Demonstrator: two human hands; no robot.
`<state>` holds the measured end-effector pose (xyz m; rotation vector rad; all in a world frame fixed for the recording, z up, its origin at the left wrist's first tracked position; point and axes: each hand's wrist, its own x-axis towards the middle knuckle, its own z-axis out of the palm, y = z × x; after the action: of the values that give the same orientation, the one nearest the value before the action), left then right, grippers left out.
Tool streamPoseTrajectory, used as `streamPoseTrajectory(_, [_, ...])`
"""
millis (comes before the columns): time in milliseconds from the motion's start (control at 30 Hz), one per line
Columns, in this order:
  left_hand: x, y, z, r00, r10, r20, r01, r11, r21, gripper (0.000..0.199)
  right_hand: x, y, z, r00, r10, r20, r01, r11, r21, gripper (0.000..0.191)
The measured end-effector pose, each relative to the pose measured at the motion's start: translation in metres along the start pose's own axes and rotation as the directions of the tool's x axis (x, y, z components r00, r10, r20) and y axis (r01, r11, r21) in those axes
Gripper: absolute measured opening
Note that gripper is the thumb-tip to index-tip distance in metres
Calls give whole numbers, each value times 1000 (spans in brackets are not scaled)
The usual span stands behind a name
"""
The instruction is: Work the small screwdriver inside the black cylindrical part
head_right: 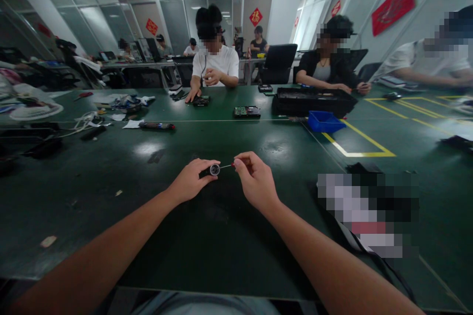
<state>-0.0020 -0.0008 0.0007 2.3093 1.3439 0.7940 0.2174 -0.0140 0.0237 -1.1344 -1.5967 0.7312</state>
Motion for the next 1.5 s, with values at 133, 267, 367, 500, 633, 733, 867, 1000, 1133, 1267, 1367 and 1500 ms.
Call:
streamPoseTrajectory(133, [0, 0, 0, 1000, -5, -3, 5, 1000, -5, 39, 0, 0, 0, 999, 25, 28, -23, 999, -41, 24])
streamPoseTrajectory(267, [-1, -2, 0, 1000, 12, -5, -13, 1000, -13, 39, 0, -1, 0, 999, 35, 17, -33, 995, -98, 29])
streamPoseTrajectory(367, [-1, -4, 0, 1000, 29, -5, -29, 999, -15, 40, 0, 0, 0, 999, 42, 9, -40, 993, -114, 31])
streamPoseTrajectory(500, [-1, -3, 0, 1000, 13, 5, -13, 1000, -15, 40, -1, 0, -1, 999, 53, 9, -51, 993, -110, 31])
streamPoseTrajectory(633, [-1, -1, 0, 1000, -5, 5, 5, 1000, -14, 41, -1, -2, -1, 999, 54, 8, -52, 992, -111, 30])
streamPoseTrajectory(733, [-1, -3, 1, 1000, -4, 5, 4, 1000, -18, 41, -1, -3, -1, 999, 52, 12, -50, 993, -110, 29])
streamPoseTrajectory(867, [-1, -5, 2, 1000, -6, 1, 6, 1000, -21, 40, -1, -3, 0, 998, 14, 67, -11, 999, -36, 21])
streamPoseTrajectory(1000, [-1, -4, 2, 1000, 1, 13, -1, 1000, -15, 38, -3, -3, 0, 995, -21, 102, 27, 998, -62, 22])
streamPoseTrajectory(1133, [-1, -3, 2, 1000, -6, 4, 6, 1000, -6, 40, -4, -4, 0, 999, -12, 43, 19, 984, -179, 32])
streamPoseTrajectory(1267, [-1, -4, 0, 999, -28, -32, 27, 999, -27, 40, -4, -5, 0, 998, -26, 52, 34, 988, -148, 25])
streamPoseTrajectory(1367, [0, -3, -1, 998, -28, -54, 26, 999, -35, 38, -3, -4, -1, 997, -5, 74, 16, 987, -161, 26])
streamPoseTrajectory(1500, [0, -2, -1, 999, -15, -30, 15, 1000, -22, 39, -1, -1, 1, 1000, 14, 16, -12, 993, -115, 25])
